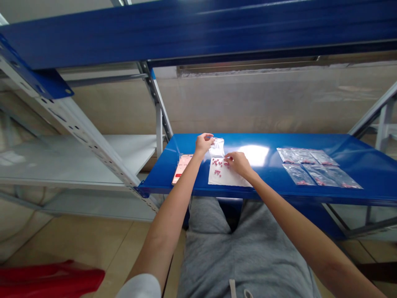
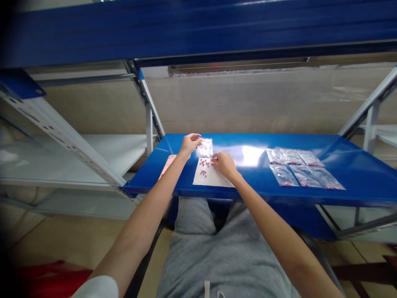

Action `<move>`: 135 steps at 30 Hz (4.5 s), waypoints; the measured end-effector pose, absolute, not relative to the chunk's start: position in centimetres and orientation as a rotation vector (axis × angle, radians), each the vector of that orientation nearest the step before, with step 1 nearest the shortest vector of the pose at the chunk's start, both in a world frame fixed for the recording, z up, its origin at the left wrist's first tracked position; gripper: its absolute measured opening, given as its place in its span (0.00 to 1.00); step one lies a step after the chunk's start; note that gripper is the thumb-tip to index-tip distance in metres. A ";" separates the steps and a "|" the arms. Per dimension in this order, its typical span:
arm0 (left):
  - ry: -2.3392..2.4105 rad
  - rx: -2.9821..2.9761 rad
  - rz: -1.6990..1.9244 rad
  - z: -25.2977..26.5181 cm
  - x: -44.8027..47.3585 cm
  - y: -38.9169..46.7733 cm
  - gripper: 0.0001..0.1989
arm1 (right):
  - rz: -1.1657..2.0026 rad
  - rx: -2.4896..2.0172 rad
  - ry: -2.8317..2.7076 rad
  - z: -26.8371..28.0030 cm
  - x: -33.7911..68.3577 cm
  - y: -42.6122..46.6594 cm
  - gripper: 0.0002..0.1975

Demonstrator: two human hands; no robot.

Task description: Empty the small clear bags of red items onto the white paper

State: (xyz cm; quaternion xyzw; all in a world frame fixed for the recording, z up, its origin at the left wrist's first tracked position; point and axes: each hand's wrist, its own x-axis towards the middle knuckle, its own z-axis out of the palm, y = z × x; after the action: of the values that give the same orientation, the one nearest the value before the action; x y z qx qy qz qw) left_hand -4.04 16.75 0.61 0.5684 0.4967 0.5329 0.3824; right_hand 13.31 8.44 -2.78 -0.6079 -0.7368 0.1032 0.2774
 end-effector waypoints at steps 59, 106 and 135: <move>0.566 2.501 0.765 -2.6 17.7 2.9 0.12 | -0.109 -1.921 -0.776 -3.1 29.4 -6.0 0.17; 1.027 1.657 1.439 0.6 1.2 -1.6 0.13 | 1.217 -1.171 -1.540 4.9 18.0 -1.6 0.09; 0.971 1.958 1.362 3.4 -0.2 -1.3 0.08 | 0.827 -1.138 -1.278 3.1 15.4 -2.8 0.17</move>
State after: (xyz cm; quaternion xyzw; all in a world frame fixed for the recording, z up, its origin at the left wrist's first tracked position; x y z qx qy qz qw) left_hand -0.15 -1.32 3.36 0.7300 0.3620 0.5079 0.2793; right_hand 15.44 -2.81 3.13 -0.4870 -0.5469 0.3542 0.5816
